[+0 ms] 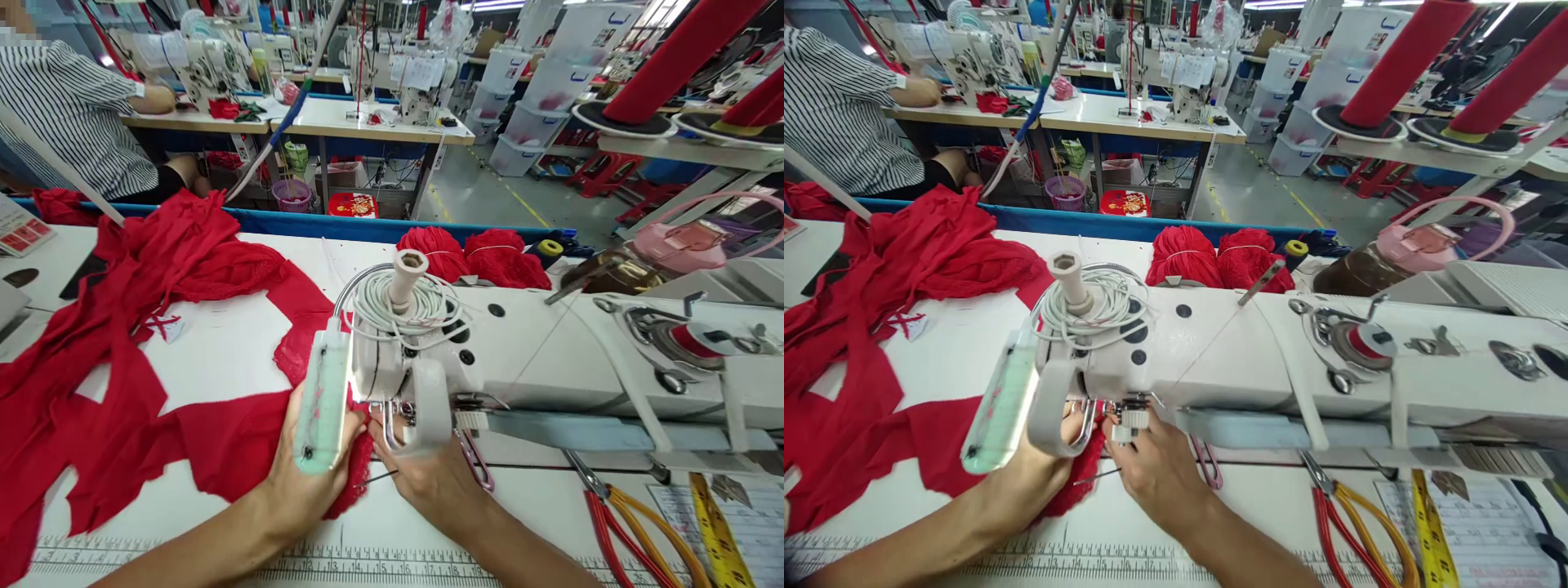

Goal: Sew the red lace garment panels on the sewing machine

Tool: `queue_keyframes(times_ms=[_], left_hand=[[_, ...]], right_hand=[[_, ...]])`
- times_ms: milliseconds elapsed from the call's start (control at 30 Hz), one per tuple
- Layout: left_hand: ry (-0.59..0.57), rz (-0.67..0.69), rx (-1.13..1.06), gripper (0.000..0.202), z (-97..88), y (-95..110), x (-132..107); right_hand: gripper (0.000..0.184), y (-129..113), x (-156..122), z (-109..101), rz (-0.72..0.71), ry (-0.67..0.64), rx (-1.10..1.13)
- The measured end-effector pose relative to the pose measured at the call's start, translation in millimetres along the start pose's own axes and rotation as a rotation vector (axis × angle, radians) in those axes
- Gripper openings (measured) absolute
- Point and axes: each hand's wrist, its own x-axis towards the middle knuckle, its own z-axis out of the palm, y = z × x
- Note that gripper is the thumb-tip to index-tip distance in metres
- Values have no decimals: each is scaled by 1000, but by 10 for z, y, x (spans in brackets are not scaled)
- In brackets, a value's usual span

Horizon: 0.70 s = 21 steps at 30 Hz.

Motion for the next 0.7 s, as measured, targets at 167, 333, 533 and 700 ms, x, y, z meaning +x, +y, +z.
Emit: queue_keyframes(times_ms=[167, 333, 533, 700], left_hand=[[-9, 75, 112, 31, 33, -83, -113], [-175, 231, 18, 25, -242, -375, 99], [-44, 88, 164, 29, -86, 10, -42], [-13, 133, 70, 23, -15, -20, -155]], right_hand=[[13, -13, -32, -30, 34, 45, 67], [36, -107, -37, -4, -4, -31, 60], [29, -135, -53, -2, 7, -18, 85], [26, -87, -73, -34, 4, 19, 129]])
